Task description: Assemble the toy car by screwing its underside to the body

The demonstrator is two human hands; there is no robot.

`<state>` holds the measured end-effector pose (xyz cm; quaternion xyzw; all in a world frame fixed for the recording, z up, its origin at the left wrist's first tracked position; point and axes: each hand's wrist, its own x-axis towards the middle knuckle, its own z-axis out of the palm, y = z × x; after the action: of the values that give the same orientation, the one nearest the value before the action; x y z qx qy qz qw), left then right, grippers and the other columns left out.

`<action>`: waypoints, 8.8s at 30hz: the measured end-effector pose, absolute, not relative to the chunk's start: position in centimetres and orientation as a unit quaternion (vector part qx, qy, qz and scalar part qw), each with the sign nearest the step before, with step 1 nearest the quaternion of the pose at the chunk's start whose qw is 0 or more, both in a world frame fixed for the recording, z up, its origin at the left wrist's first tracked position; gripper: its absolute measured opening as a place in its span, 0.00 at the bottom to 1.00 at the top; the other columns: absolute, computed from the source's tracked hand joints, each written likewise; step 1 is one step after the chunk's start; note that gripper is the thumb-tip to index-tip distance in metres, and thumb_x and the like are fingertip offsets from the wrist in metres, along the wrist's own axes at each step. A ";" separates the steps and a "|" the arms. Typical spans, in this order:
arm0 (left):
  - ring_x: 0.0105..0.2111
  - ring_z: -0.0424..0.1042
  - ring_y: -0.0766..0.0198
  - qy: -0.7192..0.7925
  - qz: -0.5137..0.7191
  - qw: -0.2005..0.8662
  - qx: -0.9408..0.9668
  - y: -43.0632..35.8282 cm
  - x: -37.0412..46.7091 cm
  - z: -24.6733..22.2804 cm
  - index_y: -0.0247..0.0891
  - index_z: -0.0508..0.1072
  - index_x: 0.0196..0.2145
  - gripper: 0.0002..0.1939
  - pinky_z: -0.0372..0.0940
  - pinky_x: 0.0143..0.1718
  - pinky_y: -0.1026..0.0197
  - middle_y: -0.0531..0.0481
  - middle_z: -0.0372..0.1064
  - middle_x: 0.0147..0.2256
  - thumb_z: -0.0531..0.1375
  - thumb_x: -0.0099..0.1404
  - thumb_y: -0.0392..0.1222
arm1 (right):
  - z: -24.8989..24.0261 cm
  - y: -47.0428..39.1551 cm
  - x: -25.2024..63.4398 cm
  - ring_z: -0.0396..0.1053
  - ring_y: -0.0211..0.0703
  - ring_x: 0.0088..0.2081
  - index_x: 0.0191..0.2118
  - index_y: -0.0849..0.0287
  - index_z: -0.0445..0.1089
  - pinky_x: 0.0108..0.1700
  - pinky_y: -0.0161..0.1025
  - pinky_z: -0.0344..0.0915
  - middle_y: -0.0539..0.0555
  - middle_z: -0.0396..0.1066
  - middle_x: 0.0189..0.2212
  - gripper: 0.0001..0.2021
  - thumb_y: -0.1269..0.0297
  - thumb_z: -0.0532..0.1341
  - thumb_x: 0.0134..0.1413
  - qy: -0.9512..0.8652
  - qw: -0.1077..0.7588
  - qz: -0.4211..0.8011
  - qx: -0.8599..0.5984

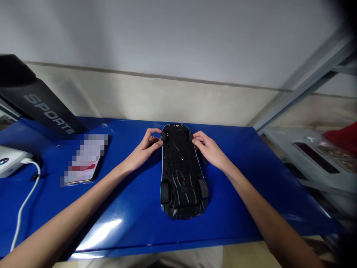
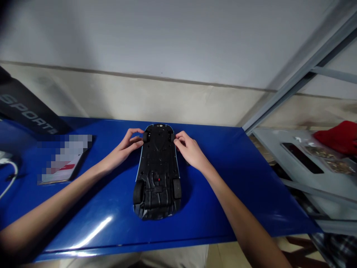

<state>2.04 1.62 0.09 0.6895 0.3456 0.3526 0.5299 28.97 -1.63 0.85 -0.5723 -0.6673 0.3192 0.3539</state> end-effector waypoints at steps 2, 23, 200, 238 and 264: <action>0.50 0.66 0.56 0.345 0.352 0.529 0.691 1.6 2.1 0.2 0.47 0.57 0.56 0.17 0.52 0.59 0.46 0.49 0.69 0.46 0.54 0.71 0.48 | 0.8 -1.7 29.0 0.69 0.44 0.32 0.38 0.51 0.63 0.39 0.43 0.61 0.46 0.68 0.26 0.07 0.56 0.53 0.63 -0.669 0.352 0.313 -0.575; 0.55 0.63 0.53 0.335 0.360 0.541 0.682 1.7 2.3 0.2 0.51 0.57 0.59 0.20 0.49 0.63 0.46 0.50 0.66 0.52 0.54 0.71 0.46 | 0.4 -1.4 29.1 0.68 0.42 0.32 0.37 0.52 0.63 0.39 0.41 0.62 0.46 0.67 0.27 0.04 0.60 0.54 0.61 -0.654 0.383 0.349 -0.551; 0.60 0.63 0.48 0.293 0.403 0.649 0.576 0.2 2.7 0.0 0.51 0.50 0.68 0.34 0.61 0.58 0.43 0.42 0.57 0.63 0.58 0.70 0.52 | 7.8 -0.9 18.7 0.65 0.62 0.53 0.56 0.57 0.61 0.45 0.55 0.66 0.62 0.65 0.53 0.29 0.45 0.56 0.52 -0.695 0.207 0.003 -0.689; 0.59 0.65 0.44 0.270 0.417 0.647 0.578 -0.2 3.1 -0.8 0.48 0.44 0.68 0.46 0.55 0.63 0.37 0.34 0.50 0.66 0.67 0.62 0.48 | 9.6 -6.7 19.6 0.55 0.65 0.64 0.70 0.54 0.46 0.54 0.60 0.65 0.64 0.54 0.65 0.43 0.35 0.52 0.54 -0.703 0.189 0.106 -0.677; 0.63 0.59 0.43 0.260 0.418 0.637 0.593 -0.3 3.1 -0.8 0.46 0.42 0.68 0.44 0.52 0.64 0.36 0.35 0.50 0.65 0.64 0.64 0.45 | 11.1 -9.0 22.8 0.70 0.61 0.53 0.67 0.45 0.55 0.52 0.57 0.67 0.59 0.64 0.60 0.31 0.43 0.52 0.61 -0.727 0.136 0.202 -0.642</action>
<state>3.06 -0.33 -0.77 0.5933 0.2598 0.4183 0.6368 22.75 -9.02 11.06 -0.6418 -0.7270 0.2024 0.1363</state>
